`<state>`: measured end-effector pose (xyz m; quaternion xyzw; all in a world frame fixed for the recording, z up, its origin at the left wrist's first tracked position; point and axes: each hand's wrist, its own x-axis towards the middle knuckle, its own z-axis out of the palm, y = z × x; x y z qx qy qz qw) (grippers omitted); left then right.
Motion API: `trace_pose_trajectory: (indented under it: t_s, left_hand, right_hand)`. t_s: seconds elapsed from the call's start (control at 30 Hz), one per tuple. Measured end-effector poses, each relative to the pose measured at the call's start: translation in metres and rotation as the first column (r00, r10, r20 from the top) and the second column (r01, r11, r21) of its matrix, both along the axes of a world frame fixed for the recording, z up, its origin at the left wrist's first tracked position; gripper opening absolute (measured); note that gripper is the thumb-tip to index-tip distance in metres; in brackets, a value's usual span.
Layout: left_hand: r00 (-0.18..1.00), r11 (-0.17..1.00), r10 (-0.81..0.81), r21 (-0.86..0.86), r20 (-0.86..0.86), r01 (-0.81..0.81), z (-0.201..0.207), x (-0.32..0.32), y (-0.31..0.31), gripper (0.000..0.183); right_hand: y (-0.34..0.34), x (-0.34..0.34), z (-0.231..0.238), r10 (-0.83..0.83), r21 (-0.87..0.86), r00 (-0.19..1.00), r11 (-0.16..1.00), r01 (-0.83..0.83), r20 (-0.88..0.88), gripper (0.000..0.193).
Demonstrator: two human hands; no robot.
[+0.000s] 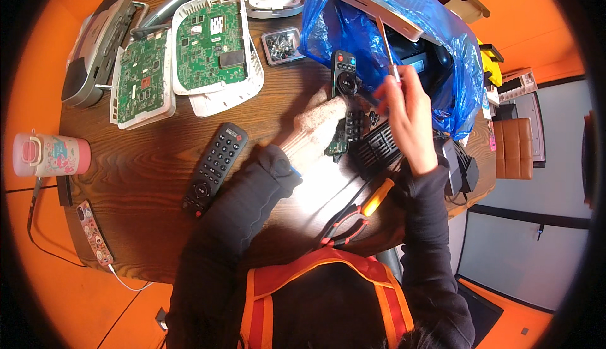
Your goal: The person disassembles several remote controls on a workbench using a screwdriver and pliers. They remove battery covers, unscrew casings, and separate internal components. The person handles multiple remotes one at a time, placing parts on the table.
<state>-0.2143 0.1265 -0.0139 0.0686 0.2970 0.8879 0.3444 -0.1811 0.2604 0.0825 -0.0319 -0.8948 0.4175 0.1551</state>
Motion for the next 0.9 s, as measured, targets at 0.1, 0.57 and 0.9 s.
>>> trace_pose_trajectory:
  t_s: [0.1,0.57,0.9]
  left_hand:
    - [0.999,1.000,0.020,0.022,0.034,-0.021,-0.001,0.001,0.000,0.035]
    - [0.945,0.897,0.258,-0.313,-0.199,-0.311,0.011,0.010,0.002,0.037]
    - [0.986,0.941,0.127,-0.301,-0.109,-0.155,0.014,0.000,0.006,0.035]
  right_hand:
    - [0.006,0.017,0.011,0.028,0.168,0.999,0.985,-0.034,0.035,0.019]
    - [-0.011,0.051,0.007,0.132,0.423,0.989,0.894,-0.150,0.071,0.032]
    - [-0.018,0.047,-0.006,0.066,0.521,0.997,0.853,-0.039,-0.033,0.033]
